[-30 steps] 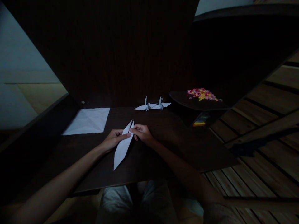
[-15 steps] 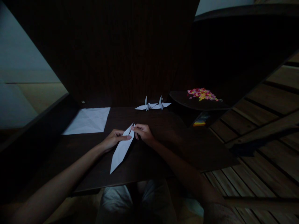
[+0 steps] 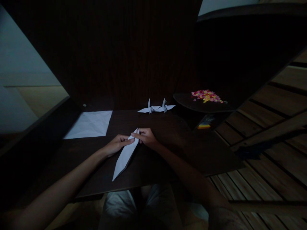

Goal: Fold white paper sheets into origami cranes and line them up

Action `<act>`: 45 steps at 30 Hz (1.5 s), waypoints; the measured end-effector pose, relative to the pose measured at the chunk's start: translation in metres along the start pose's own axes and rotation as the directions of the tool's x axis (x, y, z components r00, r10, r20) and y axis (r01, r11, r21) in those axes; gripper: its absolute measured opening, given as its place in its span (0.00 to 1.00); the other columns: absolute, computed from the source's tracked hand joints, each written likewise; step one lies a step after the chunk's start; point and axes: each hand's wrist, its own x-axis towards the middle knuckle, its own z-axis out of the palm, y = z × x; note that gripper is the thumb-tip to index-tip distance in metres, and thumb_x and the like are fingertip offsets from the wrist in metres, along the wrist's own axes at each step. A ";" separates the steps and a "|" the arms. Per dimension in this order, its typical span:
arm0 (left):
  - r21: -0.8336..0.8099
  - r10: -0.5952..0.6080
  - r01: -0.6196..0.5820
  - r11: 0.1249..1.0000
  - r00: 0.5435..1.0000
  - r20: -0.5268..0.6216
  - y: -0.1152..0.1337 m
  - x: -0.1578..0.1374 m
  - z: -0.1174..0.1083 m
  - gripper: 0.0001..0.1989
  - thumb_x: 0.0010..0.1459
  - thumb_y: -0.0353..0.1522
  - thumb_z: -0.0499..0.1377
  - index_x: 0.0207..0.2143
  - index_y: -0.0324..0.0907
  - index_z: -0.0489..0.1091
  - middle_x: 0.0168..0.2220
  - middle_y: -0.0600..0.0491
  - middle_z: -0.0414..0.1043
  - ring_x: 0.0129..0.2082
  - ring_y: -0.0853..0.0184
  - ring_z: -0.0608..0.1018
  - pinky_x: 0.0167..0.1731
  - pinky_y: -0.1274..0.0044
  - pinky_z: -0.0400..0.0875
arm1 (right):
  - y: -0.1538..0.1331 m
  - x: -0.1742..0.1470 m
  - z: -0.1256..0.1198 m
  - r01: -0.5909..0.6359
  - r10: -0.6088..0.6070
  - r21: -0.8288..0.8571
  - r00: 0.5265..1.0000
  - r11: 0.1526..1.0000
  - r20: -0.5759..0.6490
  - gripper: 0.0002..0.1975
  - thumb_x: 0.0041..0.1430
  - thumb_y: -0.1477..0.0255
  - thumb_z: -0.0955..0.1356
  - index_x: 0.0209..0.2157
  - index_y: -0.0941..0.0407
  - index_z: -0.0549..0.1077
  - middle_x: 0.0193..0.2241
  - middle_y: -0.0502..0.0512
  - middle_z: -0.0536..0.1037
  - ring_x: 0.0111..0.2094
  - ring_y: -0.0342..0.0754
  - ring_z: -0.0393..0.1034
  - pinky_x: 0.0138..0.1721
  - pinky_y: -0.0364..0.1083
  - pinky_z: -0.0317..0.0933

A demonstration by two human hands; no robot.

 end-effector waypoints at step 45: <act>0.124 0.265 -0.239 0.963 0.923 -0.277 -0.005 0.010 -0.010 0.14 0.51 0.41 0.62 0.27 0.37 0.74 0.18 0.57 0.68 0.19 0.73 0.68 0.22 0.81 0.61 | 0.011 0.002 0.002 0.062 -0.063 -0.024 0.998 0.998 -0.015 0.16 0.51 0.58 0.68 0.26 0.56 0.65 0.20 0.47 0.72 0.19 0.40 0.66 0.18 0.39 0.59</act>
